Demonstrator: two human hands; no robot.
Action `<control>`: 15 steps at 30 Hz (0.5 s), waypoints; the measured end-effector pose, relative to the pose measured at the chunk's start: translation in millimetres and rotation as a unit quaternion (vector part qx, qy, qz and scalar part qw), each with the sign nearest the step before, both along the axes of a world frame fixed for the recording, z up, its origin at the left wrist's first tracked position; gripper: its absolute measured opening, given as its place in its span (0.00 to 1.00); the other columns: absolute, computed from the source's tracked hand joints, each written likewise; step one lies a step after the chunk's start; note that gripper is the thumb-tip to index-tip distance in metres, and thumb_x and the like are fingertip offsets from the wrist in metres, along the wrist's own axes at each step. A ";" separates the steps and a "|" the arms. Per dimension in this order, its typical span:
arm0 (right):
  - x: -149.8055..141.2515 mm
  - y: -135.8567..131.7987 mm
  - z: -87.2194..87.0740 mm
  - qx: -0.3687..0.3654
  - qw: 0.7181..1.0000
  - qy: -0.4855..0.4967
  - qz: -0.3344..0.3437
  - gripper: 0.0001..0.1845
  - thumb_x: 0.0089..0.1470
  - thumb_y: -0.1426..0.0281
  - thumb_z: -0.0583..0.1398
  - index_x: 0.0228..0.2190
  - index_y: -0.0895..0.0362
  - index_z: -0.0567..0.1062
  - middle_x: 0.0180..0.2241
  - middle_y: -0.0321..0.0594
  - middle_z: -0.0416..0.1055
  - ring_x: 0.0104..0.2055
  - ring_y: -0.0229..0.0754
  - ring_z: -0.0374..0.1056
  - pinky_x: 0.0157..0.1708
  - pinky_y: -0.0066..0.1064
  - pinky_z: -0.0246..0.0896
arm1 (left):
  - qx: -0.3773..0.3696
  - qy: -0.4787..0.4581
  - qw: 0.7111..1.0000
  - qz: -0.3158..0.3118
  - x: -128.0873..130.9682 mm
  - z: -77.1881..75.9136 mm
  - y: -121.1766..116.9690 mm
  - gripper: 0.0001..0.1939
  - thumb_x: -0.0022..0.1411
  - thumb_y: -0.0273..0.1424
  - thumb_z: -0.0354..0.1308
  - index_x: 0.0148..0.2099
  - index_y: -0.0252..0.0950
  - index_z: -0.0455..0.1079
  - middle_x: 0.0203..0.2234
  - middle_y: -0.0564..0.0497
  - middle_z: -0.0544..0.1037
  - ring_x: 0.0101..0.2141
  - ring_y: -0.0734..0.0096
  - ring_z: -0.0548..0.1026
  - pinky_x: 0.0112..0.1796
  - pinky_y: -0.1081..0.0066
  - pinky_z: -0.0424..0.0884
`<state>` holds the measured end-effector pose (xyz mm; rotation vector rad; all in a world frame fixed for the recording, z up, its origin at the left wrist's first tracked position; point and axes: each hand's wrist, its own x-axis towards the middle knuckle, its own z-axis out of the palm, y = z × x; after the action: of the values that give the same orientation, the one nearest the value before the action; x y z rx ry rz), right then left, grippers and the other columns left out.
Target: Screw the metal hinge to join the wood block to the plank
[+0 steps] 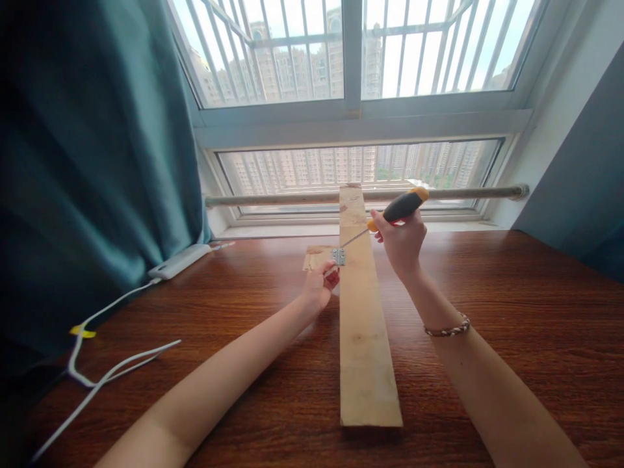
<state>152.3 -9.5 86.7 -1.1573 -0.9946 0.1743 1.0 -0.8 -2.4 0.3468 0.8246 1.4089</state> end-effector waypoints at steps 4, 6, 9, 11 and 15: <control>-1.6 0.6 -0.2 0.019 0.998 0.052 0.040 0.20 0.38 0.55 0.67 0.24 0.56 0.68 0.22 0.36 0.70 0.16 0.39 0.67 0.13 0.31 0.65 | 0.001 0.003 1.000 -0.002 0.0 0.6 -0.5 0.06 0.46 0.19 0.61 0.27 0.33 0.68 0.20 0.53 0.74 0.18 0.80 0.68 0.23 0.78 0.64; -3.6 2.4 -2.5 0.016 0.998 0.049 0.042 0.21 0.36 0.55 0.68 0.24 0.56 0.68 0.21 0.35 0.71 0.16 0.40 0.68 0.12 0.31 0.65 | 0.003 0.001 1.000 -0.003 -0.2 0.4 -0.3 0.07 0.46 0.19 0.61 0.27 0.33 0.68 0.20 0.53 0.74 0.18 0.80 0.68 0.23 0.78 0.65; -4.7 5.3 -7.4 0.004 0.998 0.035 0.043 0.22 0.35 0.55 0.68 0.25 0.57 0.69 0.21 0.34 0.70 0.16 0.41 0.68 0.12 0.31 0.65 | 0.002 0.000 1.000 -0.005 -0.3 -0.4 0.3 0.06 0.46 0.19 0.61 0.26 0.33 0.68 0.18 0.54 0.73 0.17 0.80 0.68 0.22 0.78 0.64; -4.0 6.5 -9.8 -0.004 0.999 0.025 0.040 0.21 0.36 0.56 0.68 0.25 0.57 0.69 0.21 0.35 0.71 0.16 0.41 0.69 0.12 0.31 0.65 | 0.001 0.001 1.000 -0.005 -0.2 -0.9 0.8 0.06 0.47 0.19 0.61 0.26 0.33 0.68 0.18 0.55 0.72 0.17 0.80 0.67 0.22 0.78 0.64; -2.6 5.8 -9.9 -0.011 0.999 0.008 0.036 0.21 0.36 0.57 0.69 0.27 0.58 0.70 0.22 0.36 0.71 0.17 0.42 0.69 0.13 0.32 0.65 | 0.004 0.000 1.000 -0.004 -0.1 -2.0 1.5 0.06 0.46 0.19 0.61 0.27 0.33 0.68 0.19 0.55 0.73 0.18 0.80 0.68 0.22 0.78 0.64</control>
<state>149.7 -3.6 76.8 -1.1381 -1.0242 0.2516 0.9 0.6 -4.4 0.3554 0.8178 1.4050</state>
